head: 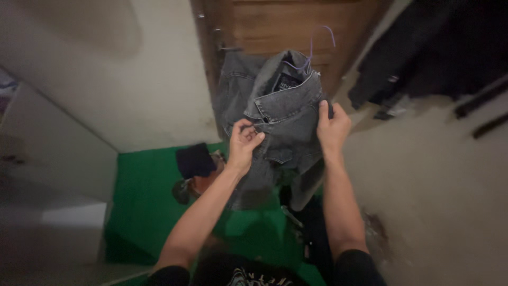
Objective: The person places a jacket, a sweatshirt, and a denim jacket individually onto hangers and hangs them inside a wardrobe closet.
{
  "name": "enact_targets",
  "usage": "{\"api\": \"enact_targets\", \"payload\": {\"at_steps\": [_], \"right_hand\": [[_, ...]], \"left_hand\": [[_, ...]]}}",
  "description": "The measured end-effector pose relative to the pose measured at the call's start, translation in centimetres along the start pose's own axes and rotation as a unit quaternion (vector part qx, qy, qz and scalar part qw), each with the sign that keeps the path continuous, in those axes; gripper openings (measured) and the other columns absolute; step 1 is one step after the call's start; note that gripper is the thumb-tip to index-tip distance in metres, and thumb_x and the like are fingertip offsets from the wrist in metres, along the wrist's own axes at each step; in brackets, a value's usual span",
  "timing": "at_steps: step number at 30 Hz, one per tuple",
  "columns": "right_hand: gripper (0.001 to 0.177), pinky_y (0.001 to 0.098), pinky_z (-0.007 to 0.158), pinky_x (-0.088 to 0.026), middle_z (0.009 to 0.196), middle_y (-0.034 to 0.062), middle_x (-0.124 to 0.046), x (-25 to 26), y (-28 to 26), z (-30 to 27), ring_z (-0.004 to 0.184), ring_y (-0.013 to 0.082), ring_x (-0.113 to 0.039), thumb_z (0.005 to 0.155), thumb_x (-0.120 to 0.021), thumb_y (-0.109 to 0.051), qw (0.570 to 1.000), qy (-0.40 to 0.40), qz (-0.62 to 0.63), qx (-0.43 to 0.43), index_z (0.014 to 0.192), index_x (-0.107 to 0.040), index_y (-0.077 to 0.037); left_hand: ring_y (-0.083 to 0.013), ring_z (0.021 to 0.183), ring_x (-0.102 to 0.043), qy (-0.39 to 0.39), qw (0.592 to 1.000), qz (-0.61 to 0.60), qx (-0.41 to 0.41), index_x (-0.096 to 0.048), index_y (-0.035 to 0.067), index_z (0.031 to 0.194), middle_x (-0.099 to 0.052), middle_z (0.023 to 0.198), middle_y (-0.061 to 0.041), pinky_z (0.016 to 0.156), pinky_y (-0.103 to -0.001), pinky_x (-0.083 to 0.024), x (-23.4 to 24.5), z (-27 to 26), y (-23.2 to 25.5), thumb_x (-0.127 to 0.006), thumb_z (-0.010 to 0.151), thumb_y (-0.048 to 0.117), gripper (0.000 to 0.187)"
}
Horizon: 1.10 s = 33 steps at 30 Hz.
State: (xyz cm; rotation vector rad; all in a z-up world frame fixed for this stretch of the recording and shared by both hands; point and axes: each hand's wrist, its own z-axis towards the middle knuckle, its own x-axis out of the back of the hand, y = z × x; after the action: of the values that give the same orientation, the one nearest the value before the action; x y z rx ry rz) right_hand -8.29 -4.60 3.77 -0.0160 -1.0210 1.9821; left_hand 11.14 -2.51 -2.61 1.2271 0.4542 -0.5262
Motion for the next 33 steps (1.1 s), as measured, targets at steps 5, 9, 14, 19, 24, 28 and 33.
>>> {"api": "enact_targets", "payload": {"at_steps": [5, 9, 14, 19, 24, 28, 33], "right_hand": [[0.032, 0.0306, 0.048, -0.034, 0.053, 0.0121, -0.040, -5.1, -5.3, -0.2, 0.050, 0.0130, -0.035, 0.083, -0.057, -0.022, 0.992, -0.048, 0.107, 0.052, 0.065, -0.047, 0.002], [0.034, 0.0301, 0.048, -0.033, 0.053, 0.0121, -0.036, -9.8, -9.6, -0.4, 0.051, 0.0135, -0.033, 0.083, -0.059, -0.022, 0.983, -0.100, 0.133, 0.073, 0.064, -0.045, 0.003], [0.031, 0.0273, 0.046, -0.033, 0.050, 0.0050, -0.039, -16.0, -14.8, -1.0, 0.051, 0.0082, -0.036, 0.082, -0.058, -0.022, 0.966, -0.170, 0.186, 0.059, 0.064, -0.049, 0.001], [0.030, 0.0255, 0.047, -0.032, 0.052, 0.0004, -0.040, -22.5, -20.2, -2.3, 0.053, 0.0058, -0.035, 0.083, -0.057, -0.022, 0.939, -0.231, 0.241, 0.078, 0.065, -0.050, 0.001], [0.032, 0.0250, 0.048, -0.032, 0.053, 0.0013, -0.038, -27.4, -25.0, -4.3, 0.054, 0.0070, -0.035, 0.084, -0.058, -0.022, 0.929, -0.248, 0.246, 0.126, 0.066, -0.048, 0.002], [0.029, 0.0257, 0.049, -0.033, 0.054, 0.0018, -0.041, -30.2, -28.9, -6.4, 0.055, 0.0067, -0.036, 0.083, -0.057, -0.022, 0.899, -0.282, 0.303, 0.141, 0.067, -0.049, 0.001], [0.030, 0.0283, 0.050, -0.035, 0.053, 0.0082, -0.040, -33.0, -33.2, -8.5, 0.054, 0.0113, -0.036, 0.084, -0.057, -0.023, 0.877, -0.315, 0.302, 0.202, 0.068, -0.049, 0.002]], "left_hand": [[-0.0046, 0.073, -0.043, 0.044, 0.986, 0.114, -0.110, -0.045, 0.002, 0.099, -0.045, 0.084, 0.001, 0.065, -0.017, -0.038, 5.0, 1.7, 2.9, -0.056, 0.074, -0.008, 0.029], [-0.0043, 0.075, -0.045, 0.104, 0.974, 0.151, -0.130, -0.047, 0.001, 0.101, -0.050, 0.085, 0.001, 0.068, -0.016, -0.039, 9.7, 3.0, 6.1, -0.057, 0.074, -0.008, 0.031], [-0.0033, 0.068, -0.038, 0.136, 0.930, 0.244, -0.240, -0.043, 0.002, 0.103, -0.044, 0.078, 0.003, 0.061, -0.016, -0.034, 15.9, 3.6, 9.6, -0.060, 0.071, -0.006, 0.037], [-0.0026, 0.068, -0.039, 0.198, 0.905, 0.270, -0.263, -0.051, 0.001, 0.099, -0.040, 0.074, 0.005, 0.062, -0.016, -0.037, 21.3, 4.5, 14.1, -0.059, 0.072, -0.006, 0.029], [-0.0014, 0.062, -0.038, 0.277, 0.911, 0.229, -0.200, -0.055, -0.001, 0.096, -0.047, 0.073, 0.006, 0.055, -0.015, -0.034, 26.1, 4.7, 18.8, -0.062, 0.070, -0.004, 0.027], [-0.0028, 0.061, -0.045, 0.285, 0.927, 0.214, -0.117, -0.056, -0.001, 0.087, -0.050, 0.068, 0.003, 0.054, -0.017, -0.038, 29.6, 3.3, 22.9, -0.065, 0.070, -0.002, 0.019], [-0.0075, 0.057, -0.044, 0.372, 0.767, 0.468, -0.233, -0.057, -0.002, 0.080, -0.041, 0.085, -0.007, 0.052, -0.023, -0.041, 30.4, -0.2, 27.7, -0.069, 0.067, 0.006, 0.020]]}}
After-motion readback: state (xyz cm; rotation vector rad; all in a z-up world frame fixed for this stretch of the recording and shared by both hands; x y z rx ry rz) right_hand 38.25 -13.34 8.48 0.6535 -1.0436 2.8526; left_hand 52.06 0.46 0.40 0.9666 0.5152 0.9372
